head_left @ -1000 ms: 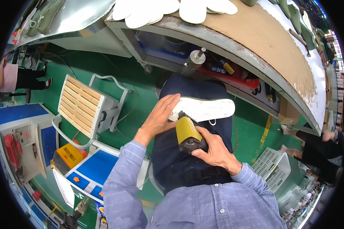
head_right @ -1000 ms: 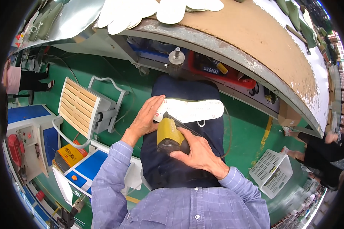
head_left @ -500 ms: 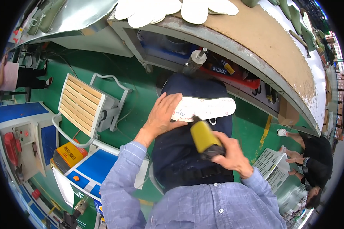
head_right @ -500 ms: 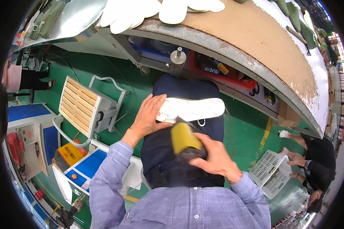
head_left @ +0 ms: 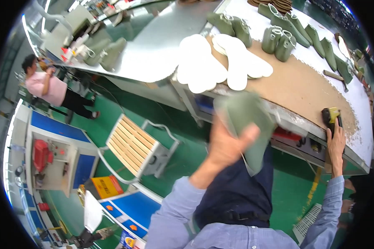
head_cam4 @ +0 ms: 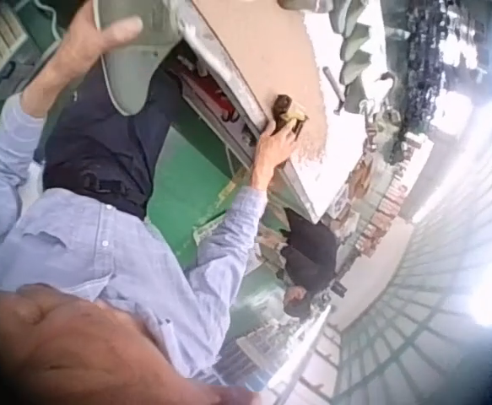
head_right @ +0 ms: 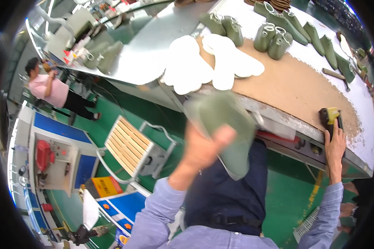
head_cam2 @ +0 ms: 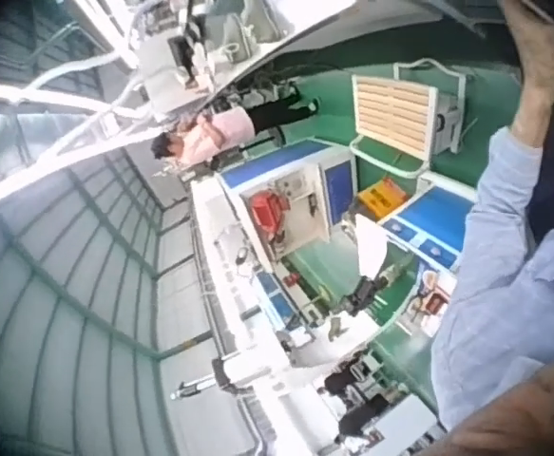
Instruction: Assemble shoe components by attaching insoles to lasts using a staple gun and hammer at a factory workbench.
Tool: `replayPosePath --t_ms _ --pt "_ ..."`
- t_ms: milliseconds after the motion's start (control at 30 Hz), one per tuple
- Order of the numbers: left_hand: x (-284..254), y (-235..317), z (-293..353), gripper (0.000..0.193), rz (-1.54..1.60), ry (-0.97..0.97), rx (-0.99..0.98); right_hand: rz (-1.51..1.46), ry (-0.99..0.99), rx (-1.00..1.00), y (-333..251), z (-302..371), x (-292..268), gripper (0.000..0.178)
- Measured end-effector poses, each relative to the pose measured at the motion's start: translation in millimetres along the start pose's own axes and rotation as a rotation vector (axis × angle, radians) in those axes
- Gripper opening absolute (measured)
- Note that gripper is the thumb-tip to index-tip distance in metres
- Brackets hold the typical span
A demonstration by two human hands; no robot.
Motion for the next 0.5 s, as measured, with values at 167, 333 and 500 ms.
replayPosePath --t_ms 167,333,500 --pt "-137 78 -106 0.037 0.414 0.547 0.238 -0.06 0.112 0.047 6 4 30 0.057" --pt "-261 13 -148 0.057 -0.404 0.965 0.233 -0.102 0.089 0.12 -15 2 23 0.06" --pt "-293 -48 -165 0.067 -1.24 0.945 -0.165 -0.08 0.054 0.159 -18 5 14 0.06"
Point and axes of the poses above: each hand's wrist, its own z-axis away from the middle knuckle, its own x-axis out of the palm, y = z × x, the point moved 2 cm from there along -z, towards the middle knuckle, and after that the axes turned 3 degrees about -x, right-handed, at the moved point
